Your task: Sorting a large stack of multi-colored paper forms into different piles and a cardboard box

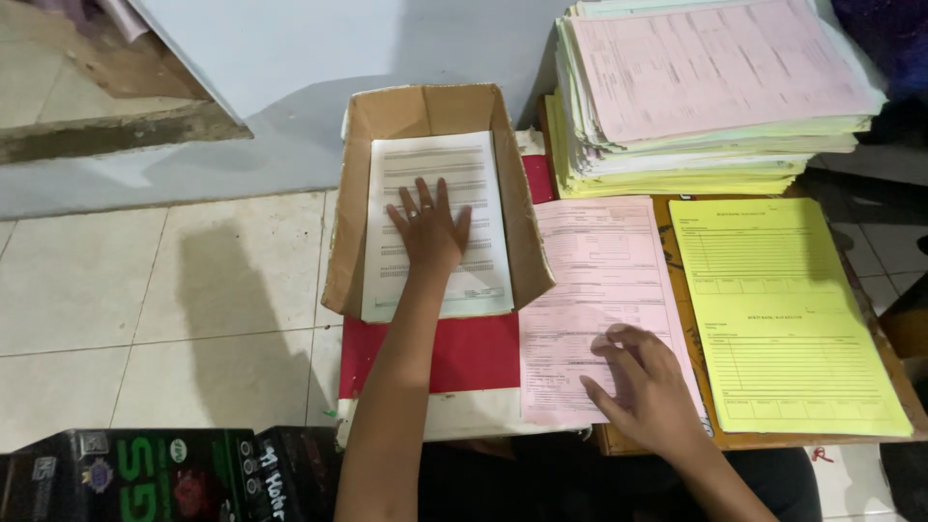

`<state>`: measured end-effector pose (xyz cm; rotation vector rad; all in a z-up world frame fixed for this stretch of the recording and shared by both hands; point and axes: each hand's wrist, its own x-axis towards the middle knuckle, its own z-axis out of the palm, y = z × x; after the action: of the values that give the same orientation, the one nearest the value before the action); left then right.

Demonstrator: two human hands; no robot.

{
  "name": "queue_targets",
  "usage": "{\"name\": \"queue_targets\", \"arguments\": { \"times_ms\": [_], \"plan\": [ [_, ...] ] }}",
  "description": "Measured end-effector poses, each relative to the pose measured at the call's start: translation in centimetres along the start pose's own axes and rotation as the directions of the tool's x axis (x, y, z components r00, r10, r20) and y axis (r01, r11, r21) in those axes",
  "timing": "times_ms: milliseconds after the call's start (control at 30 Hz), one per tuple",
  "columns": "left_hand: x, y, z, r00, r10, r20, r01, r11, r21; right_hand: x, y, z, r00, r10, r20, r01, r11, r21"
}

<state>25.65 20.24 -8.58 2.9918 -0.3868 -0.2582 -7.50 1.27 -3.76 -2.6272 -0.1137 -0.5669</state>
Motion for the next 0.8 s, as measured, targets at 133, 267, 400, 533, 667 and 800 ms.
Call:
{"name": "queue_targets", "arguments": {
  "times_ms": [133, 267, 400, 533, 667, 800],
  "plan": [
    [0.5, 2.7, -1.7, 0.874, 0.07, -0.481, -0.251, 0.912, -0.325, 0.2, 0.0, -0.2, 1.0, 0.003, 0.004, -0.003, 1.0, 0.002],
    [-0.8, 8.1, -8.1, 0.622, 0.137, -0.771, -0.563, 0.763, -0.318, 0.0, 0.0, -0.3, 1.0, -0.011, -0.002, 0.011, 1.0, 0.002],
    [-0.6, 14.4, -11.7, 0.415, 0.24, -0.878, -0.675, 0.728, -0.12, 0.3, -0.1, -0.3, 1.0, -0.003, -0.006, 0.003, 1.0, 0.024],
    [1.7, 20.4, -9.8, 0.383, 0.588, -0.712, -0.771, 0.628, 0.103, 0.4, 0.0, -0.4, 0.999, -0.031, -0.025, 0.032, 0.999, 0.031],
    [1.3, 22.6, -11.4, 0.567, 0.597, -0.567, -0.674, 0.733, 0.098, 0.4, -0.2, -0.6, 1.0, -0.021, -0.015, 0.021, 0.999, 0.039],
    [3.1, 22.3, -10.1, 0.216, 0.436, -0.873, -0.729, 0.667, 0.153, 0.2, 0.3, -0.3, 1.0, -0.006, -0.009, 0.006, 0.999, 0.053]
  ]
}}
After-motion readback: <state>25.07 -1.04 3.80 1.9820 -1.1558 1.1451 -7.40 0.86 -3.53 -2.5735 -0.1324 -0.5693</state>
